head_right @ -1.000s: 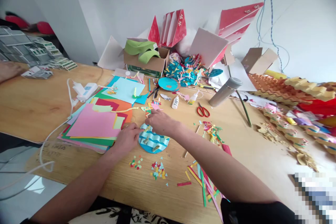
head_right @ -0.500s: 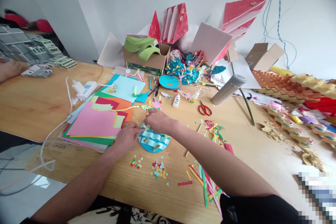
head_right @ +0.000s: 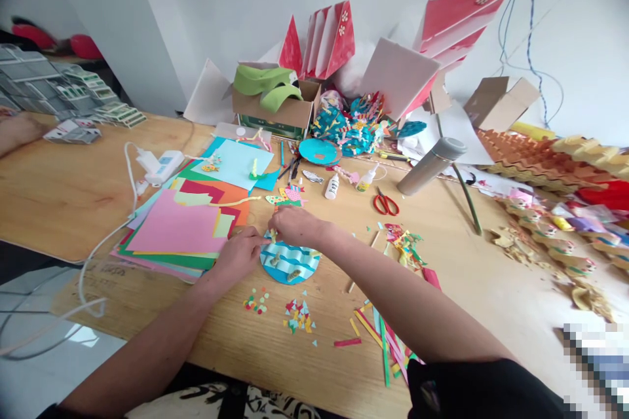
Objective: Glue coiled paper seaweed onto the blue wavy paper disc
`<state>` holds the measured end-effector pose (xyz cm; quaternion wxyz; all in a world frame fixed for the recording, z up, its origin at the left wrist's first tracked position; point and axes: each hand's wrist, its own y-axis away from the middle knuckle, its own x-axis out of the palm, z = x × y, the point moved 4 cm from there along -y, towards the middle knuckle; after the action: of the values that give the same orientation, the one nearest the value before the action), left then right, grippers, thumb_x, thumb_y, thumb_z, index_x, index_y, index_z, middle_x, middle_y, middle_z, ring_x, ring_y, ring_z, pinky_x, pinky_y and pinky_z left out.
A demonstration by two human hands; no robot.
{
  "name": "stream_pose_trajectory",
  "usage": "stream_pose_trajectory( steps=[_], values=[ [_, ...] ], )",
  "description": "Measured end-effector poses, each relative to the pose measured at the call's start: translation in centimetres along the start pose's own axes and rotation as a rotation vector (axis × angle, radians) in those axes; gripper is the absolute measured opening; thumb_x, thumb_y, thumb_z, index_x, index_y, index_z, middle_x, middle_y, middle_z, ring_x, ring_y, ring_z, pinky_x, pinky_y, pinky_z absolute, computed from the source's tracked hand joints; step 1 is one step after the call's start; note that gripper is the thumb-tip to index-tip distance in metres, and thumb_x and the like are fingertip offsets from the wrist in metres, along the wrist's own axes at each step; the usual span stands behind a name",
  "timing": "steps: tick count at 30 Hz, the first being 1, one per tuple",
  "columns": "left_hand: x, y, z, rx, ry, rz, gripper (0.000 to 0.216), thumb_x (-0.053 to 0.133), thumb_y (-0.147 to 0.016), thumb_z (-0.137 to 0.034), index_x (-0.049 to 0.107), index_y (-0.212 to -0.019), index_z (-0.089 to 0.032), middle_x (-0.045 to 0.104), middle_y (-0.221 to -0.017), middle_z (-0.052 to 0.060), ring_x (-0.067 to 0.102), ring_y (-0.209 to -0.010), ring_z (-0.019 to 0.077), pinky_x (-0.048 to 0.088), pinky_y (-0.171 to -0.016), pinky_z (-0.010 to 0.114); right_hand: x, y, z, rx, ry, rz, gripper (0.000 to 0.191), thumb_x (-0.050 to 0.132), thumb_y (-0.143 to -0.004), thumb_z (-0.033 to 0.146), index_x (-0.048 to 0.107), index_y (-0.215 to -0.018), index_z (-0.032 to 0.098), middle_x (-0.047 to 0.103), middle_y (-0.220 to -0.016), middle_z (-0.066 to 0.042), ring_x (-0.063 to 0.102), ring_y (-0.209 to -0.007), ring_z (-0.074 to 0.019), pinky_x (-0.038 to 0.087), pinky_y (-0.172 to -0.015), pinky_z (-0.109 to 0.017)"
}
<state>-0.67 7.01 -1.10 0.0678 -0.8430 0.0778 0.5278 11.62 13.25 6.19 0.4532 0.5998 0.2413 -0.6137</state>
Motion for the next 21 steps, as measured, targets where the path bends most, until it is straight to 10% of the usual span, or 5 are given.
stream_pose_trajectory(
  steps=[21],
  values=[
    [-0.4,0.0,-0.5,-0.006,-0.043,-0.007,0.035,0.048,-0.086,-0.011,0.072,-0.107,-0.026,0.065,-0.095,0.005,0.062,-0.091,0.0190,0.047,-0.080,0.029,1.7,-0.4,0.1,0.350,-0.040,0.084,0.029,0.061,-0.078,0.022,0.072,-0.105,0.016,0.074,-0.099,-0.014,0.068,-0.097,-0.0264,0.049,-0.072,-0.027]
  ],
)
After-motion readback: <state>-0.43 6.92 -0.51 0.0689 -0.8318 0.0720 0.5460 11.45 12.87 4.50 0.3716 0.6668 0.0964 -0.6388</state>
